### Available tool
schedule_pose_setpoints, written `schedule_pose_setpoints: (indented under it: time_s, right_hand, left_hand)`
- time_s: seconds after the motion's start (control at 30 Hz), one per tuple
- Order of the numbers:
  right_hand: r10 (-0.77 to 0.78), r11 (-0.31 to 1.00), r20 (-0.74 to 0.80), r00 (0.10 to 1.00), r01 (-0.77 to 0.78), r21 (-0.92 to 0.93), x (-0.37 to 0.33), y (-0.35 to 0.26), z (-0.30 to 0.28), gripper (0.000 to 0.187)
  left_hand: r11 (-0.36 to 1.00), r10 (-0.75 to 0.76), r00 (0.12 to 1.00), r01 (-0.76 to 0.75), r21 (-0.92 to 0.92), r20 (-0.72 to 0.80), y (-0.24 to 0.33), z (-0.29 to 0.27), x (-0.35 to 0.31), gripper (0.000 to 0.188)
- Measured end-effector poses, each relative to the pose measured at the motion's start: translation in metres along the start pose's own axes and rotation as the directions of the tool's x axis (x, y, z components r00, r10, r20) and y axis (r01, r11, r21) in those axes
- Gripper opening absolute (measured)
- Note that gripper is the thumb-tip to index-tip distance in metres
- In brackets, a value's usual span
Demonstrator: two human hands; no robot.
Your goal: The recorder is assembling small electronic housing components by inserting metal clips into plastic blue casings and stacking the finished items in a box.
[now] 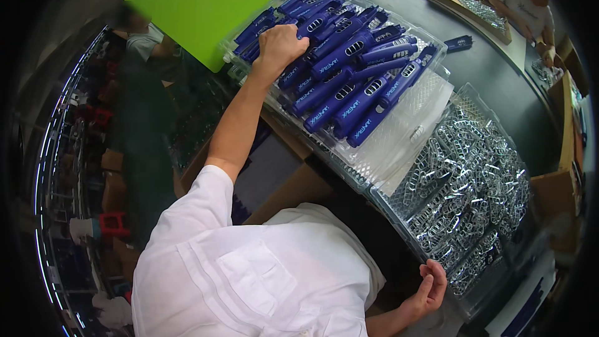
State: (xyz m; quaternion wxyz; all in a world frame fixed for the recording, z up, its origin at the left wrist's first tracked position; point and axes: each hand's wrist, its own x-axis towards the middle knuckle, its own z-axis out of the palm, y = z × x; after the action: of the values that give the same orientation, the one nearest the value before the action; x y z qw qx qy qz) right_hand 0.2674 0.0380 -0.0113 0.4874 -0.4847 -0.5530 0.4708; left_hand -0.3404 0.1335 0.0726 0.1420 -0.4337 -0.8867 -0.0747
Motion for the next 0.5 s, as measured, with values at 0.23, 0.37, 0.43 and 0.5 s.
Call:
schedule_pose_setpoints:
  time_s: [0.23, 0.37, 0.43, 0.5]
  right_hand:
    - [-0.035, 0.999, 0.008, 0.999, 0.036, -0.041, 0.001, -0.006, 0.009, 0.025]
    - [-0.045, 0.998, 0.01, 0.999, 0.045, -0.052, 0.007, 0.004, -0.007, 0.025]
    - [-0.09, 0.99, -0.068, 0.994, 0.082, -0.112, 0.013, 0.009, -0.017, 0.026]
    - [-0.108, 0.966, -0.092, 0.99, 0.082, -0.247, 0.027, 0.005, -0.028, 0.028]
  left_hand:
    - [0.824, -0.088, 0.96, -0.079, -0.562, -0.265, -0.001, -0.05, -0.038, 0.05]
    - [0.941, 0.007, 0.953, -0.108, -0.321, -0.302, -0.019, -0.012, -0.025, 0.052]
    - [0.961, 0.071, 0.955, -0.143, -0.236, -0.289, -0.027, 0.009, -0.02, 0.053]
    - [0.958, 0.222, 0.92, -0.267, -0.102, -0.324, -0.034, 0.018, -0.028, 0.051]
